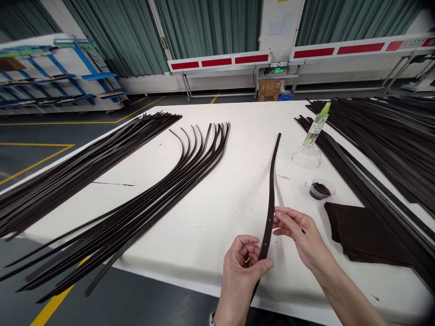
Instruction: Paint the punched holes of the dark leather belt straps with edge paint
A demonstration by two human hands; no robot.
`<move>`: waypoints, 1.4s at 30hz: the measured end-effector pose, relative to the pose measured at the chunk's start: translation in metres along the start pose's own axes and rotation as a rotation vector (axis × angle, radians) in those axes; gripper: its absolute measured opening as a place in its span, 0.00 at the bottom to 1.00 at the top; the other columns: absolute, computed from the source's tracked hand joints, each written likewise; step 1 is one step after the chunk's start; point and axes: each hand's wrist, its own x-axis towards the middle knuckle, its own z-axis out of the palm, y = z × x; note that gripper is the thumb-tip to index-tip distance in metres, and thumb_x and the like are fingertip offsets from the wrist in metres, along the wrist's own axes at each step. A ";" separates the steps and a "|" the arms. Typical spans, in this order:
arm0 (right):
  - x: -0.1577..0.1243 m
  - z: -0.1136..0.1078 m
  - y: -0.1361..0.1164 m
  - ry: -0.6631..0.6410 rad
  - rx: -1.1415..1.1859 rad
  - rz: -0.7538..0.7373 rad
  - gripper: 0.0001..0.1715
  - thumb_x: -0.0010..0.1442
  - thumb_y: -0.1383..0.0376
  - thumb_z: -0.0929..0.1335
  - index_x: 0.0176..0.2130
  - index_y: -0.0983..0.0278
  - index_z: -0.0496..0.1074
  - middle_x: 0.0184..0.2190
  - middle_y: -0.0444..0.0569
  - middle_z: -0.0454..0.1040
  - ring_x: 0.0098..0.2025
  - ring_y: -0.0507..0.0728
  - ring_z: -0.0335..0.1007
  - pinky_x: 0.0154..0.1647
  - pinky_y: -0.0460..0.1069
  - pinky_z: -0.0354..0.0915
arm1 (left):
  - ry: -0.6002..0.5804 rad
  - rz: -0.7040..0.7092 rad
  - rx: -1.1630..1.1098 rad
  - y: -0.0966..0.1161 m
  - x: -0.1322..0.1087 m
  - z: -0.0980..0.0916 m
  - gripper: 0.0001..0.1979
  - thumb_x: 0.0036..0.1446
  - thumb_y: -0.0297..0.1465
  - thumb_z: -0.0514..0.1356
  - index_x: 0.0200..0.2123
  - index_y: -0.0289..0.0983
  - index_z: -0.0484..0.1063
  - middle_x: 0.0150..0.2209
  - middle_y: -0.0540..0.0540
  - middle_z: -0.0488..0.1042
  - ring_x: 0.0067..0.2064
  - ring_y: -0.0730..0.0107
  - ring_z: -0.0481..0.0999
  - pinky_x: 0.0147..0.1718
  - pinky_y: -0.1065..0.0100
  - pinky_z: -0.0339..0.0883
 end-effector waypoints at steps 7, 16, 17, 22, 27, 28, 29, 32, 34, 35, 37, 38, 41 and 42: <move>-0.002 0.000 -0.008 -0.018 -0.069 -0.047 0.20 0.55 0.51 0.71 0.37 0.65 0.75 0.34 0.50 0.73 0.37 0.55 0.68 0.35 0.48 0.68 | -0.039 -0.002 0.045 -0.005 0.010 -0.005 0.15 0.41 0.30 0.72 0.33 0.37 0.73 0.26 0.53 0.68 0.28 0.76 0.63 0.29 0.74 0.58; -0.013 -0.003 -0.013 -0.079 -0.313 -0.180 0.17 0.60 0.51 0.67 0.32 0.62 0.70 0.26 0.42 0.64 0.30 0.51 0.58 0.33 0.46 0.58 | -0.171 -0.019 0.175 -0.012 0.020 -0.019 0.10 0.49 0.37 0.68 0.33 0.36 0.78 0.31 0.47 0.76 0.35 0.67 0.71 0.36 0.69 0.63; -0.015 -0.004 -0.014 -0.087 -0.320 -0.183 0.18 0.61 0.51 0.66 0.31 0.62 0.69 0.26 0.42 0.63 0.30 0.51 0.58 0.33 0.45 0.58 | -0.190 -0.029 0.174 -0.007 0.019 -0.016 0.12 0.51 0.38 0.66 0.35 0.36 0.79 0.32 0.45 0.78 0.35 0.67 0.72 0.38 0.68 0.64; -0.018 -0.007 -0.022 -0.164 -0.287 -0.155 0.19 0.61 0.50 0.65 0.30 0.62 0.66 0.26 0.43 0.64 0.30 0.52 0.60 0.32 0.45 0.59 | -0.296 -0.103 0.009 0.011 0.022 -0.001 0.18 0.57 0.41 0.62 0.42 0.35 0.79 0.37 0.40 0.79 0.36 0.65 0.74 0.41 0.64 0.67; -0.020 -0.018 -0.017 -0.222 -0.239 -0.120 0.16 0.63 0.52 0.64 0.33 0.62 0.66 0.28 0.44 0.66 0.33 0.53 0.62 0.37 0.47 0.62 | -0.353 -0.171 -0.130 0.009 0.029 0.005 0.12 0.52 0.35 0.67 0.38 0.34 0.80 0.35 0.43 0.78 0.32 0.71 0.72 0.40 0.67 0.65; -0.020 -0.019 -0.016 -0.217 -0.243 -0.115 0.16 0.63 0.52 0.64 0.33 0.61 0.66 0.29 0.44 0.66 0.33 0.53 0.62 0.37 0.47 0.62 | -0.355 -0.179 -0.151 0.008 0.030 0.006 0.12 0.52 0.35 0.68 0.38 0.34 0.80 0.34 0.43 0.78 0.32 0.71 0.72 0.39 0.68 0.65; -0.020 -0.020 -0.016 -0.212 -0.248 -0.110 0.16 0.63 0.52 0.64 0.33 0.61 0.66 0.29 0.44 0.66 0.33 0.53 0.63 0.37 0.47 0.62 | -0.354 -0.181 -0.168 0.006 0.031 0.006 0.11 0.51 0.34 0.68 0.37 0.34 0.81 0.34 0.43 0.78 0.32 0.71 0.72 0.39 0.68 0.65; -0.021 -0.020 -0.016 -0.213 -0.258 -0.087 0.18 0.62 0.50 0.64 0.34 0.62 0.66 0.29 0.44 0.66 0.34 0.54 0.63 0.38 0.48 0.63 | -0.340 -0.178 -0.199 0.003 0.033 0.006 0.10 0.50 0.32 0.69 0.37 0.34 0.81 0.34 0.44 0.78 0.32 0.71 0.72 0.39 0.68 0.64; -0.020 -0.019 -0.016 -0.213 -0.250 -0.077 0.18 0.62 0.49 0.64 0.34 0.62 0.66 0.29 0.44 0.67 0.34 0.54 0.64 0.39 0.48 0.63 | -0.320 -0.181 -0.211 0.002 0.034 0.006 0.10 0.48 0.31 0.70 0.36 0.35 0.81 0.33 0.44 0.78 0.32 0.72 0.72 0.39 0.68 0.64; -0.020 -0.018 -0.016 -0.215 -0.241 -0.074 0.18 0.62 0.49 0.65 0.34 0.62 0.66 0.29 0.44 0.67 0.34 0.54 0.64 0.39 0.48 0.63 | -0.312 -0.182 -0.214 0.001 0.034 0.006 0.10 0.48 0.31 0.70 0.35 0.35 0.81 0.33 0.45 0.78 0.32 0.72 0.72 0.39 0.68 0.64; -0.020 -0.017 -0.017 -0.214 -0.218 -0.072 0.18 0.62 0.50 0.65 0.33 0.62 0.66 0.29 0.43 0.67 0.33 0.53 0.65 0.37 0.47 0.64 | -0.306 -0.182 -0.215 0.002 0.034 0.007 0.10 0.47 0.31 0.70 0.35 0.35 0.81 0.33 0.44 0.78 0.32 0.72 0.72 0.39 0.68 0.64; -0.020 -0.016 -0.017 -0.211 -0.208 -0.071 0.18 0.62 0.50 0.65 0.33 0.61 0.65 0.28 0.43 0.67 0.32 0.53 0.65 0.36 0.47 0.64 | -0.307 -0.183 -0.215 0.002 0.033 0.007 0.09 0.47 0.30 0.70 0.34 0.34 0.81 0.33 0.44 0.79 0.32 0.72 0.72 0.39 0.68 0.64; -0.021 -0.014 -0.019 -0.183 -0.194 -0.063 0.18 0.61 0.50 0.65 0.31 0.61 0.64 0.26 0.42 0.65 0.29 0.51 0.63 0.32 0.46 0.63 | -0.330 -0.189 -0.223 0.002 0.031 0.009 0.09 0.49 0.31 0.70 0.35 0.34 0.80 0.34 0.44 0.78 0.32 0.73 0.71 0.38 0.68 0.64; -0.021 -0.013 -0.020 -0.175 -0.193 -0.063 0.18 0.61 0.49 0.65 0.31 0.61 0.65 0.26 0.42 0.65 0.29 0.51 0.63 0.32 0.46 0.63 | -0.341 -0.197 -0.229 0.002 0.031 0.010 0.09 0.49 0.31 0.70 0.35 0.34 0.80 0.34 0.44 0.78 0.32 0.73 0.72 0.38 0.69 0.64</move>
